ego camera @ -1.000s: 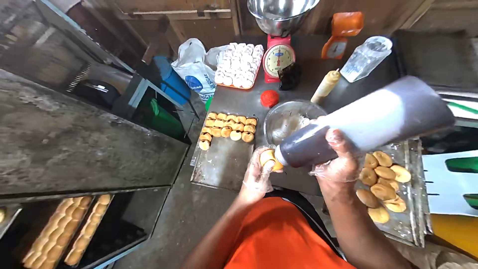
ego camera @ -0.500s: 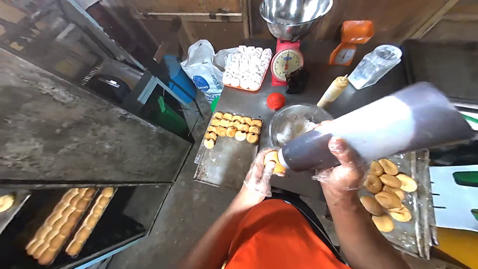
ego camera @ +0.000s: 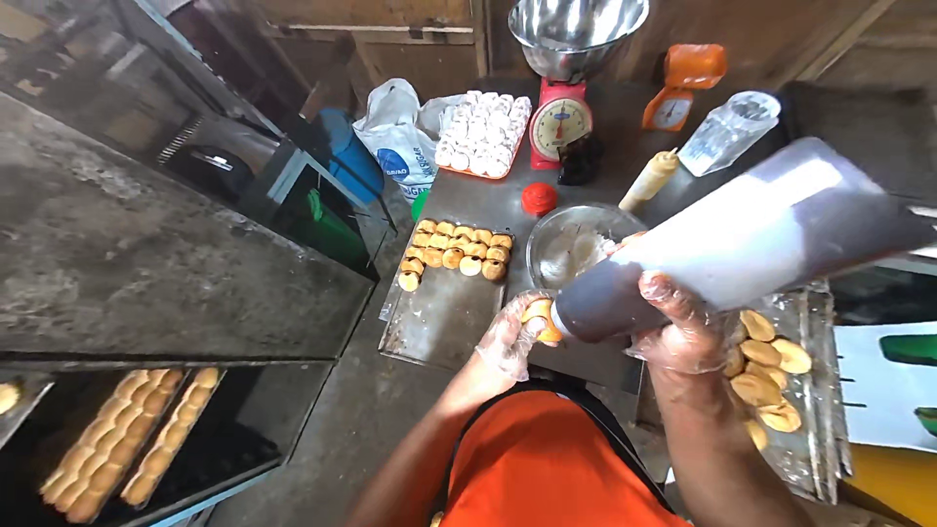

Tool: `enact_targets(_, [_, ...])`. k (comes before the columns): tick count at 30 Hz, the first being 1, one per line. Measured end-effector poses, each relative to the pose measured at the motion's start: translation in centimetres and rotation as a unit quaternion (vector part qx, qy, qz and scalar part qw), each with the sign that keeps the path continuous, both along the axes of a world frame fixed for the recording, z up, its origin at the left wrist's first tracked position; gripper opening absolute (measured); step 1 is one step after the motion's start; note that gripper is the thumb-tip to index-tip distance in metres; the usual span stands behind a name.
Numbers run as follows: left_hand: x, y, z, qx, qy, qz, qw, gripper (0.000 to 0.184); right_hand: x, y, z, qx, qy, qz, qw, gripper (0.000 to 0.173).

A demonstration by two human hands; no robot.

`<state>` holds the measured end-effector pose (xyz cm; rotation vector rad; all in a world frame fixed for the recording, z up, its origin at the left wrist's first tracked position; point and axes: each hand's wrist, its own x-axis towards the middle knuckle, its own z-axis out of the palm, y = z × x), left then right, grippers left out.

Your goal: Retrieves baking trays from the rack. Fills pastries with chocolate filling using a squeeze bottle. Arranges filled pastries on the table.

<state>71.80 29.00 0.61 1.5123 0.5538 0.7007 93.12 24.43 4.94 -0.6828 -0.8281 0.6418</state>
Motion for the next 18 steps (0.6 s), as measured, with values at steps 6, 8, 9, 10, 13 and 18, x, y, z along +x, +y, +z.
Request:
enact_targets(6, [2.3, -2.6, -1.7, -0.194, -0.248, 0.011, 0.949, 0.038, -1.0, -0.1, 1.2, 0.032, 0.145, -0.020, 0.989, 0.040])
enact_targets(8, [1.7, -2.0, -1.6, -0.166, -0.225, 0.007, 0.960, 0.037, -0.7, -0.2, 1.6, 0.022, 0.156, -0.003, 0.988, 0.042])
enact_targets(9, [1.2, -1.4, -1.5, -0.125, -0.193, 0.012, 0.973, 0.037, -0.6, -0.2, 1.8, 0.017, 0.156, 0.001, 0.988, 0.041])
enact_targets(10, [0.7, -0.8, -1.2, -0.077, -0.152, 0.016, 0.985, 0.039, -0.4, -0.3, 1.9, 0.014, 0.153, 0.006, 0.988, 0.039])
enact_targets(13, [-0.3, 0.3, 0.4, 0.008, -0.059, 0.004, 0.998, 0.049, -0.1, -0.2, 1.9, 0.018, 0.115, 0.013, 0.993, 0.039])
enact_targets(18, [-0.7, 0.4, 1.1, 0.035, -0.023, 0.001, 0.999, 0.044, 0.0, -0.2, 1.7, 0.017, 0.092, 0.009, 0.996, 0.041])
